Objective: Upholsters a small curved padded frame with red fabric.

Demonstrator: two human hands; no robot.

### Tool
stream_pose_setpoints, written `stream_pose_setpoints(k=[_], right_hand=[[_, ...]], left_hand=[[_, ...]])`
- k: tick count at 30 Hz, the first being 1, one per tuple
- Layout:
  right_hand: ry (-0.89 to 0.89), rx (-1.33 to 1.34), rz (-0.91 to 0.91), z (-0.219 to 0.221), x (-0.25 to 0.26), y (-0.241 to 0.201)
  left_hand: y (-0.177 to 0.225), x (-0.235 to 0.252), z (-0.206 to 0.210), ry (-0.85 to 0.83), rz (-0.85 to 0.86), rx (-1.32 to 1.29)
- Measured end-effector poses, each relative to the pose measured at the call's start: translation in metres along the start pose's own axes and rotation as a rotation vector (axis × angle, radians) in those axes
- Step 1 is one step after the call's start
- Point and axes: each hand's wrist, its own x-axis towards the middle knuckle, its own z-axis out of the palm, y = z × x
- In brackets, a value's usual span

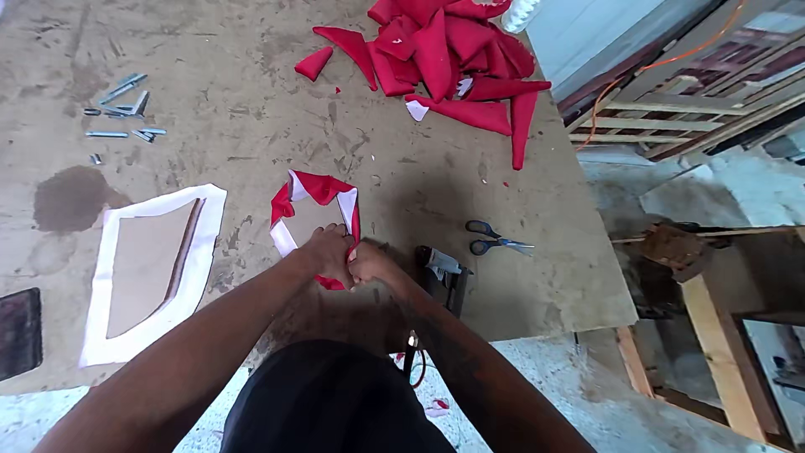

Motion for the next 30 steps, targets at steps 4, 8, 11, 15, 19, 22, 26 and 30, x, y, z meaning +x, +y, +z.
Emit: stream_pose_setpoints(k=[4,8,11,15,19,22,26,30], right_hand=[[0.047,-0.184,-0.039,-0.003,0.001,-0.008],[0.258,0.241,-0.212,0.0,-0.011,0.02],[0.665,0.306,-0.164,-0.004,-0.081,0.058],[0.986,0.316,0.172,0.013,-0.118,0.129],[0.96,0.281,0.329,0.031,-0.105,0.117],[0.972,0.28,0.372,0.036,-0.1,0.11],[0.849,0.45,0.301,0.013,-0.136,0.094],[0.479,0.284,0.107,-0.007,-0.154,0.072]], left_hand=[[0.005,-0.006,0.029,0.276,-0.049,0.041],[-0.001,-0.007,0.031,0.34,-0.029,-0.013],[-0.003,-0.004,0.028,0.321,-0.025,-0.046],[-0.009,-0.003,0.029,0.303,-0.011,-0.082],[-0.009,0.0,0.025,0.295,-0.01,-0.079],[-0.01,0.001,0.025,0.29,-0.006,-0.064],[-0.014,-0.001,0.024,0.301,0.014,-0.104],[-0.016,-0.004,0.023,0.31,0.04,-0.131]])
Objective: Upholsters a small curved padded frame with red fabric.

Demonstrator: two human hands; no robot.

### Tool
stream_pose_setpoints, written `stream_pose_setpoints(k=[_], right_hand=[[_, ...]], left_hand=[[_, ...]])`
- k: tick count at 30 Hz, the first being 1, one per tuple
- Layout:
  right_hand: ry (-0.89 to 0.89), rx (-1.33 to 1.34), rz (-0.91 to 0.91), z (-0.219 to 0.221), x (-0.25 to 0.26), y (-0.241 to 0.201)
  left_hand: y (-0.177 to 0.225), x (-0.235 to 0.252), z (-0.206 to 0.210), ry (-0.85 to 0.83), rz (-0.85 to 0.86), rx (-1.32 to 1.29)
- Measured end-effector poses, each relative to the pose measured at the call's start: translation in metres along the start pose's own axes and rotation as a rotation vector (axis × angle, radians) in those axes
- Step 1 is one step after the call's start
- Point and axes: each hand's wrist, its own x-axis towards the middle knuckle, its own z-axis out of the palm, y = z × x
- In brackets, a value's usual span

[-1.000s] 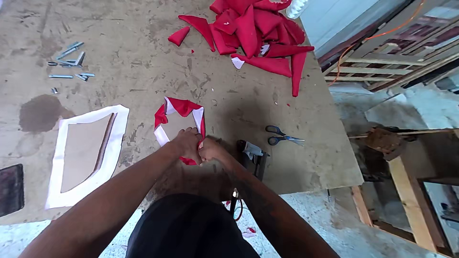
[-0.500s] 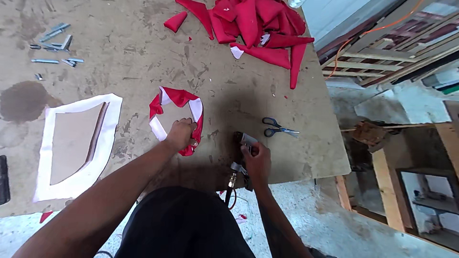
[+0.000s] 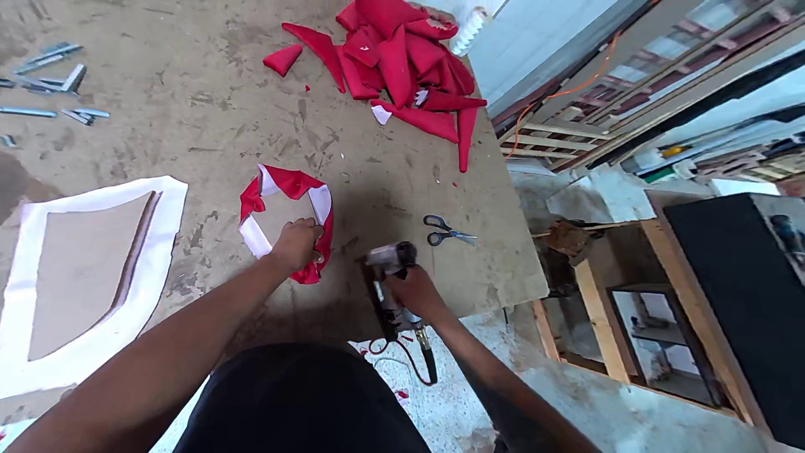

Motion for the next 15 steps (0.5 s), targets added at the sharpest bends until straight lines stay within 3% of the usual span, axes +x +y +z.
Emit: stream_pose_setpoints(k=[5,15], right_hand=[[-0.153,-0.364,-0.34,0.012,0.012,-0.035],[-0.213,-0.392,-0.36,0.035,0.031,-0.045]], left_hand=[[0.0,0.001,0.0,-0.026,-0.016,0.017],[-0.004,0.003,0.001,-0.034,-0.015,0.004]])
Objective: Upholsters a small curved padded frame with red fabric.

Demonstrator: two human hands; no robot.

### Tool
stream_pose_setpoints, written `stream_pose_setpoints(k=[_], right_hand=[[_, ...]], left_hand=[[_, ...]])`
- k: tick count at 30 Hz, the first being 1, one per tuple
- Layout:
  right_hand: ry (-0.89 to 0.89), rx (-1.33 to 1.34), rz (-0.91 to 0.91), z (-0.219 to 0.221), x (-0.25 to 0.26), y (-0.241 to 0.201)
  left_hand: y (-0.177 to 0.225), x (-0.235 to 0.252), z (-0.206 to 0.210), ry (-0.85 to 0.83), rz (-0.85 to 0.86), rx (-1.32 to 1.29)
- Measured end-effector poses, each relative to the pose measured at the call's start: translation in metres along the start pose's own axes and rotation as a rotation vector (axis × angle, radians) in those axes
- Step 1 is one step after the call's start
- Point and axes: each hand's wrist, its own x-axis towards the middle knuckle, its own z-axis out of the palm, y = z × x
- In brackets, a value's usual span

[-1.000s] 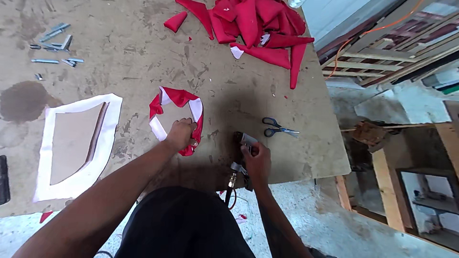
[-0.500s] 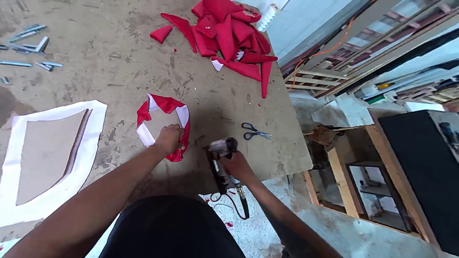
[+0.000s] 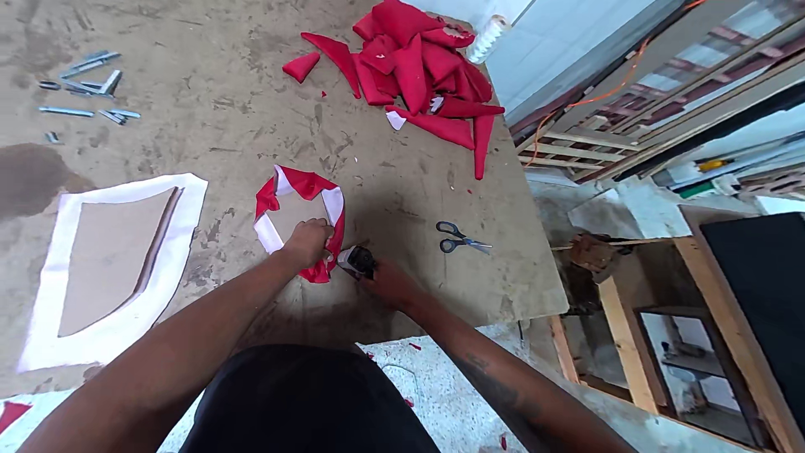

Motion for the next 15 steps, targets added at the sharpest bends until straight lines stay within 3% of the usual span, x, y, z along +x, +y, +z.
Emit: stream_pose_setpoints(k=[6,10,12,15], right_hand=[[0.036,-0.021,-0.009,0.002,-0.001,-0.011],[0.015,-0.003,0.0,-0.003,-0.007,-0.016],[0.011,0.019,0.015,0.002,-0.008,-0.015],[0.021,0.054,0.052,0.004,-0.011,-0.021]], left_hand=[[0.001,0.0,0.002,-0.007,0.016,0.016],[-0.009,-0.017,-0.011,-0.077,0.194,-0.104],[0.003,-0.035,-0.013,-0.06,0.248,0.034],[0.026,-0.052,0.001,-0.011,0.197,0.278]])
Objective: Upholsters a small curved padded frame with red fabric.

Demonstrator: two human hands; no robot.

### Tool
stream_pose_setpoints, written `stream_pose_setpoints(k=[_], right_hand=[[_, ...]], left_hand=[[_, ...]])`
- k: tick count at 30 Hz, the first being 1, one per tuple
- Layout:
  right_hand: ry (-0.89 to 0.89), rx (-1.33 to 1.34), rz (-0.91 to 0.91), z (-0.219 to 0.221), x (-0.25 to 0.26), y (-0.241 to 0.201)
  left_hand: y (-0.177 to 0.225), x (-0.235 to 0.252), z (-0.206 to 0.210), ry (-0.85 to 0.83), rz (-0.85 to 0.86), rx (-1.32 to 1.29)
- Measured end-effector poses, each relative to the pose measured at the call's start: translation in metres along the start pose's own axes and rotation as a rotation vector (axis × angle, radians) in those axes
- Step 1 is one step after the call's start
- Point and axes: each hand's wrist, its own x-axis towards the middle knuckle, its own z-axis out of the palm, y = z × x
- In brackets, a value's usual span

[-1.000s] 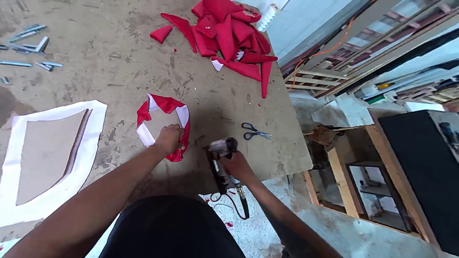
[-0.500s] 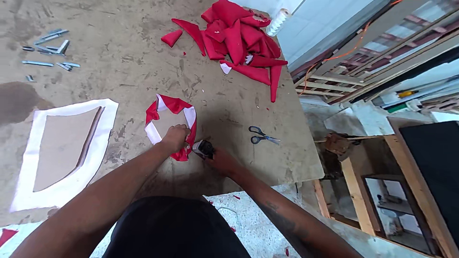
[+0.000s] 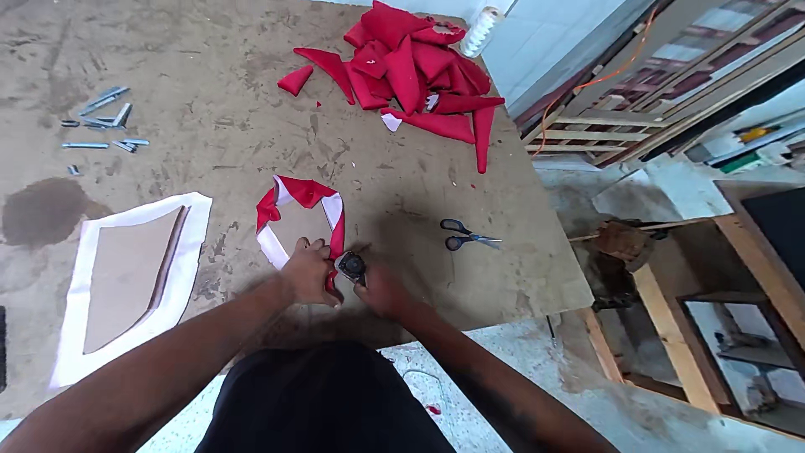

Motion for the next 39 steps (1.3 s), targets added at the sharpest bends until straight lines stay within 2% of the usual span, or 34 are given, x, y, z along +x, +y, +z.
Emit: stream_pose_setpoints(k=[3,7,10,18,30,39], right_hand=[[0.019,-0.008,0.026,0.003,-0.001,-0.002],[0.059,0.023,0.011,0.009,-0.001,0.003],[0.038,0.005,0.048,0.006,-0.002,-0.001],[0.03,0.023,0.029,0.024,-0.014,-0.004],[0.084,0.035,0.157,0.048,-0.026,-0.026],[0.207,0.072,0.185,0.062,-0.029,-0.037]], left_hand=[[0.003,0.001,0.011,0.01,-0.001,0.054],[-0.041,0.006,0.026,0.073,0.344,-0.071],[-0.057,0.009,0.035,0.113,0.447,-0.131],[-0.067,0.008,0.04,0.145,0.481,-0.167],[-0.074,0.003,0.044,0.165,0.489,-0.196],[-0.075,0.006,0.042,0.138,0.496,-0.176]])
